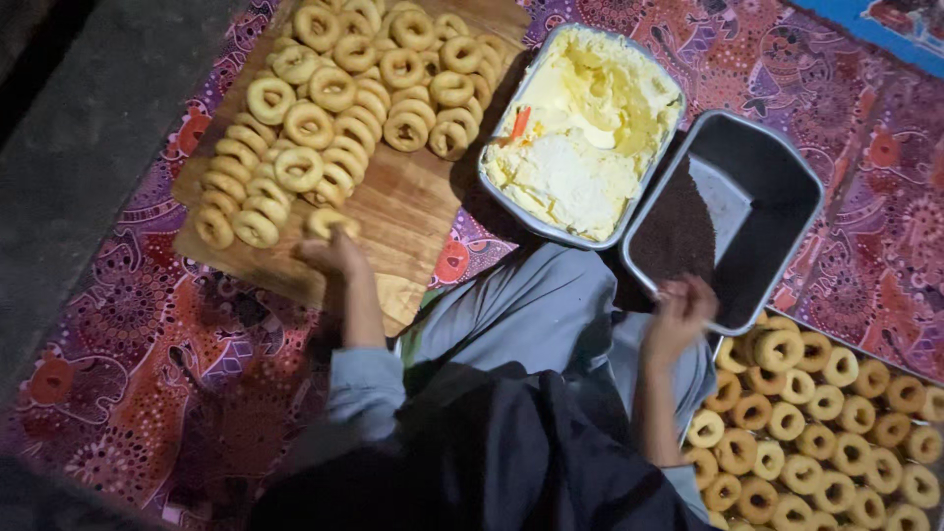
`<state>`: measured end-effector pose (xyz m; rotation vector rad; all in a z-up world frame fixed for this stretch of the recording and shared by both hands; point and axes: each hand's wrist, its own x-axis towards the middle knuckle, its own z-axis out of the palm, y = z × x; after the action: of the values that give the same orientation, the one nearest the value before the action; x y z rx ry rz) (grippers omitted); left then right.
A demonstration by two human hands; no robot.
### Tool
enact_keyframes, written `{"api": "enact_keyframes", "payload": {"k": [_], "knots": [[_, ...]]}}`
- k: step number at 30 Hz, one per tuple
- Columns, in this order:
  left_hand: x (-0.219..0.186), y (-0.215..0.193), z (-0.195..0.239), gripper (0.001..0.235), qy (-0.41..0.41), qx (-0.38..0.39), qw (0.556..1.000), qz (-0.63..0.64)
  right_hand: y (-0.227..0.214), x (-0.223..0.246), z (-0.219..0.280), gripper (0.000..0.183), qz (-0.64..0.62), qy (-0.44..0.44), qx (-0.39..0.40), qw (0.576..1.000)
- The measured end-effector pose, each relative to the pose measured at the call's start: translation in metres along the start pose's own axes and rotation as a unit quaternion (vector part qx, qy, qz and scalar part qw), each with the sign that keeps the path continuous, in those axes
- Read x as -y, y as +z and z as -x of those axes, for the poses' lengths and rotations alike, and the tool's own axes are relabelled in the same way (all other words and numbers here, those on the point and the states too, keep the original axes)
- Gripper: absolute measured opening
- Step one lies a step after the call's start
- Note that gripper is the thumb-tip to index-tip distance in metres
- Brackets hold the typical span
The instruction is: The person sits on the floor and repeatedly picks up ring-shaped doughnuts, inserts a white creamy filling into the center, then rolls the filled doughnut in a dark granular topping before placing it on a metal tray. The process is repeated for many doughnuts.
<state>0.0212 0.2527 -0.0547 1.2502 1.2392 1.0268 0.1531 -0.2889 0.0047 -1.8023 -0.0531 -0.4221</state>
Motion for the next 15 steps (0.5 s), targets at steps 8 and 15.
{"api": "enact_keyframes", "payload": {"k": [8, 15], "knots": [[-0.034, 0.029, 0.249, 0.061, -0.113, 0.416, 0.881, 0.197, 0.150, 0.046, 0.080, 0.037, -0.001, 0.220, 0.377, 0.900], [-0.026, 0.068, 0.237, 0.032, -0.306, 0.366, 0.852, 0.217, 0.117, 0.115, 0.046, 0.046, 0.074, -0.085, 0.364, 0.925]]}}
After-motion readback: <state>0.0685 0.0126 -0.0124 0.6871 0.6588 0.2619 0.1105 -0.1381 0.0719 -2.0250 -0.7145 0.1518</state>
